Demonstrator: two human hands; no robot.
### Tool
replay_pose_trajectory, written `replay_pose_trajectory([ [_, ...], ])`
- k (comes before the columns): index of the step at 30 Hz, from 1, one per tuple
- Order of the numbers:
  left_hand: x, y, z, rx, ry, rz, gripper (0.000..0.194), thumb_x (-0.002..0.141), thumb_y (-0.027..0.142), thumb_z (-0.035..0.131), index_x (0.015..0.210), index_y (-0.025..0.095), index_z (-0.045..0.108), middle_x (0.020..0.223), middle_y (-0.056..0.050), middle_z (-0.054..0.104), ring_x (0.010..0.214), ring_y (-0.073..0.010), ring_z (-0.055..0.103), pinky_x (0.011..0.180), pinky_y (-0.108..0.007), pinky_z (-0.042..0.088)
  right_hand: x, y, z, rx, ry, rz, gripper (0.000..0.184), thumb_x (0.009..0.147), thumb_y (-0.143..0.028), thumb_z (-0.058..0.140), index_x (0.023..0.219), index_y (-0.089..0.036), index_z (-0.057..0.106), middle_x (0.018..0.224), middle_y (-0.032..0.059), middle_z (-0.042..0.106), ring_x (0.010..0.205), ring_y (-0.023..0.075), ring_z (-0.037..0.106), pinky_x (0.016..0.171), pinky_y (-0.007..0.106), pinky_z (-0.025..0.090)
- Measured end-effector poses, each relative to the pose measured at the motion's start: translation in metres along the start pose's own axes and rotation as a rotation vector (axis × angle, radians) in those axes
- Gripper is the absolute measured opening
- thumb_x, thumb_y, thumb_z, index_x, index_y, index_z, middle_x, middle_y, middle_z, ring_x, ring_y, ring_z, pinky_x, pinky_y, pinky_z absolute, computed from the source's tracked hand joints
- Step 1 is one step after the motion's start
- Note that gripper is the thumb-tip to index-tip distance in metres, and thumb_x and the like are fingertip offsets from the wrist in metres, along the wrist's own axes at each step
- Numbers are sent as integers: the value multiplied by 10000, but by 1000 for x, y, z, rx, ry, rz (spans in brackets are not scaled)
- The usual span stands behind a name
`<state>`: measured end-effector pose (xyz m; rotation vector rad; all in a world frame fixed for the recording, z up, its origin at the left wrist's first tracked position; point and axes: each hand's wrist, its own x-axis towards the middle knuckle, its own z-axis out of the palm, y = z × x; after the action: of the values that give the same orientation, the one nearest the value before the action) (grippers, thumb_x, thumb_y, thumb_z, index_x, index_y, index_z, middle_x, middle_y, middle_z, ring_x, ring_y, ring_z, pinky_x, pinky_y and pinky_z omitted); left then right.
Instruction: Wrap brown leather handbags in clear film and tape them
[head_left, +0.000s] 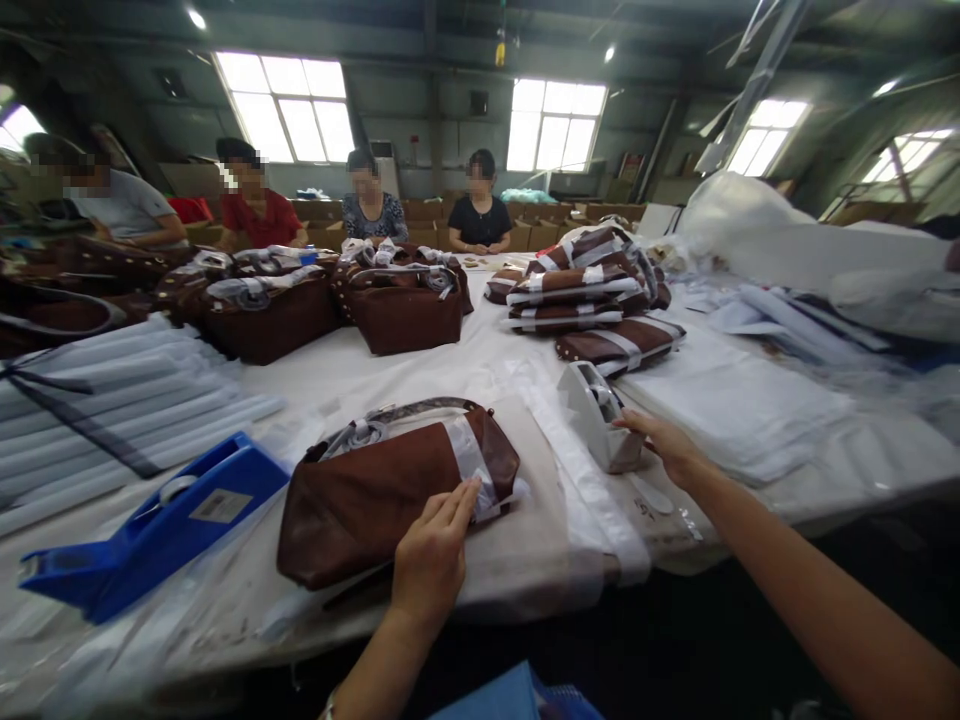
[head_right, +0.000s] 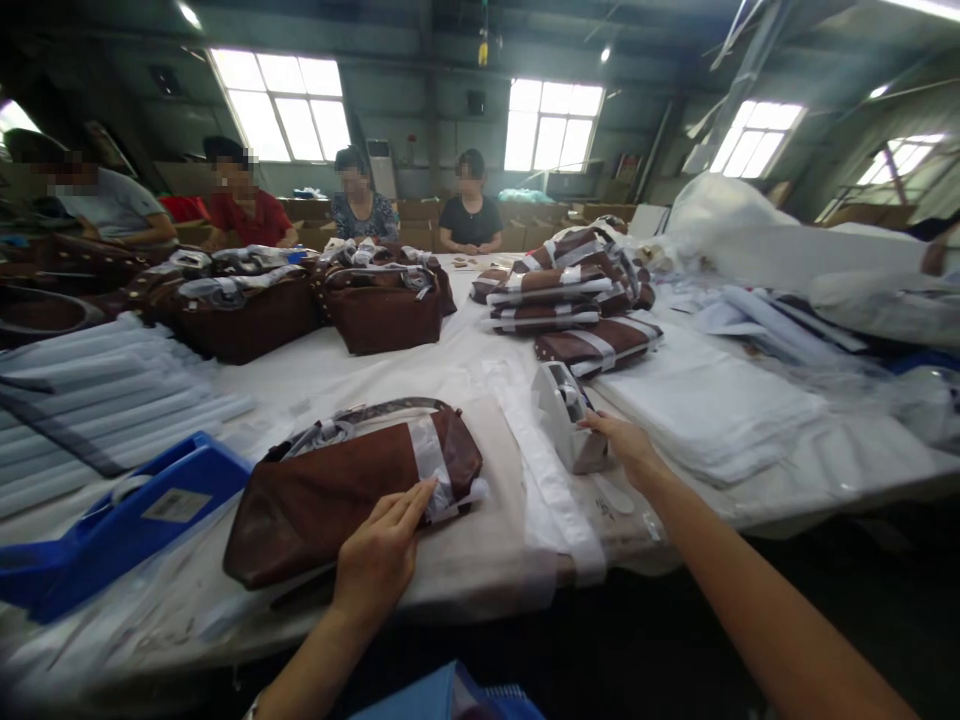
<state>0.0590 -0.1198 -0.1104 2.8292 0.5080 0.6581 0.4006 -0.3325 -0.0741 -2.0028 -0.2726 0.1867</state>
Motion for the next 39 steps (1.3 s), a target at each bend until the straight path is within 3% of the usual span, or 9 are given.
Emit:
replay_pose_trajectory([
  [4,-1,0,1,7,16,7,727,823,-42,493,1480,265,438,1401,15,598,1196,-158,564,1005,-250,513,0,-10,-1,155,-4,46,349,644,-502,776,810,-195,762,1149,107,725,1100,315,651,870,435,562],
  [10,-1,0,2,10,47,21,738,811,-49,475,1474,273,447,1381,10,614,1173,-171,586,966,-264,543,-41,-13,-13,377,165,-93,335,648,-473,837,830,-204,756,1338,86,632,1183,277,621,932,347,577],
  [16,-1,0,1,13,53,24,744,802,-55,467,1474,263,451,1379,11,615,1172,-165,584,989,-248,525,-81,22,-17,480,58,20,344,683,-508,823,877,-232,754,1027,77,755,1013,273,709,844,389,640],
  [21,-3,0,3,16,48,27,750,809,-53,471,1486,267,430,1393,28,603,1188,-163,569,997,-257,524,-68,56,-9,279,83,-3,447,633,-608,802,851,-220,765,876,74,769,818,266,736,730,416,652],
  [25,-3,0,4,26,55,27,746,817,-50,468,1491,266,421,1397,27,600,1189,-164,568,999,-260,521,-56,65,-21,101,135,-44,359,631,-521,808,812,-212,785,783,78,764,762,289,719,676,421,624],
  [29,-3,0,3,25,36,29,748,812,-49,470,1487,270,428,1402,32,595,1190,-168,569,993,-265,525,-67,57,-60,-304,136,-374,175,756,-339,703,890,-277,798,960,53,771,945,300,694,803,412,581],
  [33,-3,-1,2,17,25,32,756,809,-45,470,1493,276,419,1414,21,585,1199,-181,564,1001,-281,520,-82,25,-87,-733,-68,-875,342,896,-186,489,1070,-285,767,1078,45,756,1024,262,686,911,412,554],
  [36,-3,-1,1,9,28,33,761,809,-46,470,1497,273,412,1416,16,584,1199,-183,562,1007,-284,517,-86,-7,-76,-706,-218,-983,313,945,-221,483,1085,-298,752,1079,38,757,1041,246,688,957,421,555],
  [39,-3,1,0,-2,31,28,745,813,-48,472,1490,257,425,1408,15,591,1189,-177,564,1004,-275,519,-88,-40,-40,-625,-397,-1041,236,947,-291,553,1087,-319,740,1044,31,761,1019,238,695,964,422,553],
])
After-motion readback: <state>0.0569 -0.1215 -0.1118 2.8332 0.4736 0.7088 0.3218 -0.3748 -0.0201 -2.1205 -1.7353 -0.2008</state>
